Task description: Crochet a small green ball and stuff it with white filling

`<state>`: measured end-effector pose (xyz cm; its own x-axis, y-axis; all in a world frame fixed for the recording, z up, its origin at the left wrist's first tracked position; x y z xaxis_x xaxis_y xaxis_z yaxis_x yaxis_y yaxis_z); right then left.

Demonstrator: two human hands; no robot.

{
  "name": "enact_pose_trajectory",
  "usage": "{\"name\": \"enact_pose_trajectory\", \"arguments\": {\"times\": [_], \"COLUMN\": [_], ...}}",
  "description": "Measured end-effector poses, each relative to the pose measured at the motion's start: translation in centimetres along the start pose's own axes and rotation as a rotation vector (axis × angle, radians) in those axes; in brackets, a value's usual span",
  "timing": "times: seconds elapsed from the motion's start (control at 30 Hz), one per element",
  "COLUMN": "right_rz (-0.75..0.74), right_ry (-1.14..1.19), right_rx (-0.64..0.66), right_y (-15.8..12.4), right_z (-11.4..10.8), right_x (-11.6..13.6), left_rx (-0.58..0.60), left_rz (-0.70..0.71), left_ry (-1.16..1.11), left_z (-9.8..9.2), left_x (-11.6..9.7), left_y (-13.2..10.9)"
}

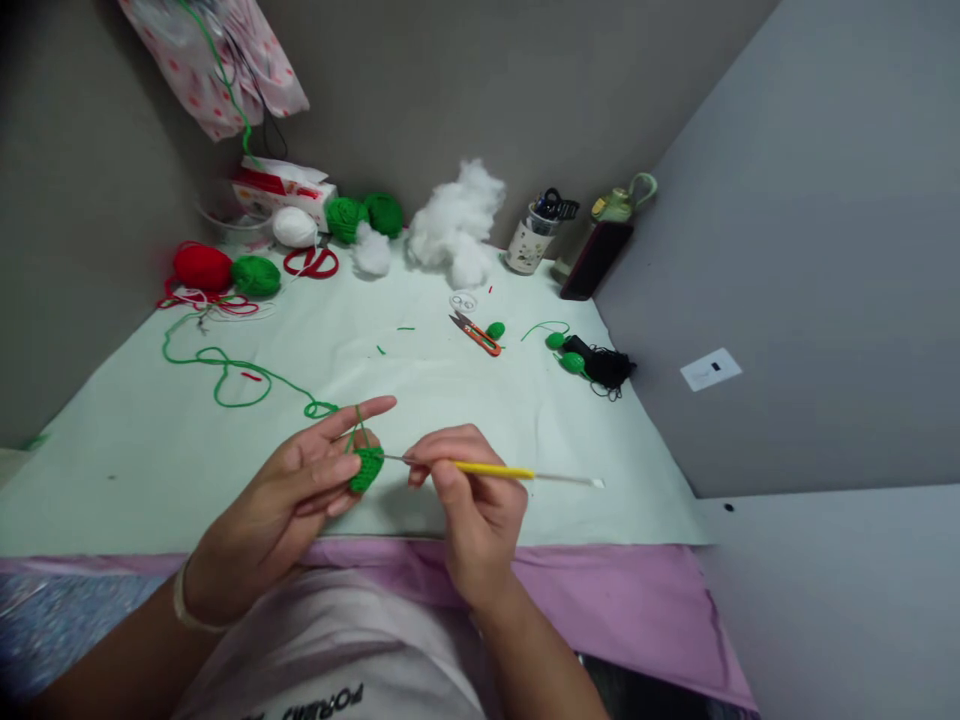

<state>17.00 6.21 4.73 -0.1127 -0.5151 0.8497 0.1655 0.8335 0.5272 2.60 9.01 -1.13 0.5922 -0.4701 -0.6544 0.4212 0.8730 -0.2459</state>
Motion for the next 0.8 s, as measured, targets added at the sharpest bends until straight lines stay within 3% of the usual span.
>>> {"name": "enact_pose_trajectory", "arguments": {"times": [0.1, 0.17, 0.27, 0.33, 0.4, 0.5, 0.6, 0.7, 0.8], "right_rz": [0.069, 0.027, -0.155, -0.303, -0.319, -0.089, 0.208, 0.383, 0.383], "right_ry": [0.096, -0.009, -0.307, -0.494, -0.512, -0.206, 0.159, 0.252, 0.178], "right_rx": [0.055, 0.075, 0.14, 0.172, 0.148, -0.005, -0.086, -0.045, 0.119], "right_y": [0.3, 0.0, -1.2, -2.1, -2.1, -0.6, 0.0, -0.1, 0.5], "right_z": [1.1, 1.3, 1.9, 2.4, 2.0, 0.0, 0.0, 1.3, 2.7], "right_x": [-0.9, -0.6, 1.0, 2.2, 2.5, 0.8, -2.5, -4.2, -3.5], "left_rx": [0.0, -0.035, -0.086, -0.06, -0.017, -0.013, -0.061, -0.069, -0.098], "left_rz": [0.071, 0.137, 0.201, 0.16, 0.048, -0.048, 0.069, 0.141, 0.113], "left_ry": [0.119, 0.216, 0.256, 0.165, 0.027, -0.084, 0.01, 0.103, 0.068], "left_z": [0.2, -0.1, -0.5, -0.4, -0.1, -0.1, -0.5, -0.3, -0.8], "left_x": [-0.3, -0.4, -0.6, -0.1, 0.8, 1.4, 0.4, -0.1, -0.2], "left_y": [-0.1, -0.2, -0.3, 0.0, 0.3, 0.5, 0.5, 0.4, 0.2]}}
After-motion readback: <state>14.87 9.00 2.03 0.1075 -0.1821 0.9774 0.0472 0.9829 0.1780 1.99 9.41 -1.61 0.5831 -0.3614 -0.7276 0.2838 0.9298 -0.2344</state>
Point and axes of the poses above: each hand's wrist, its own y-axis towards the middle knuckle, its own z-axis out of the palm, x = y × z, the point moved 10 cm from there along y, towards the middle knuckle, and after that the axes turned 4 degrees about -y, right-handed, at the moved point
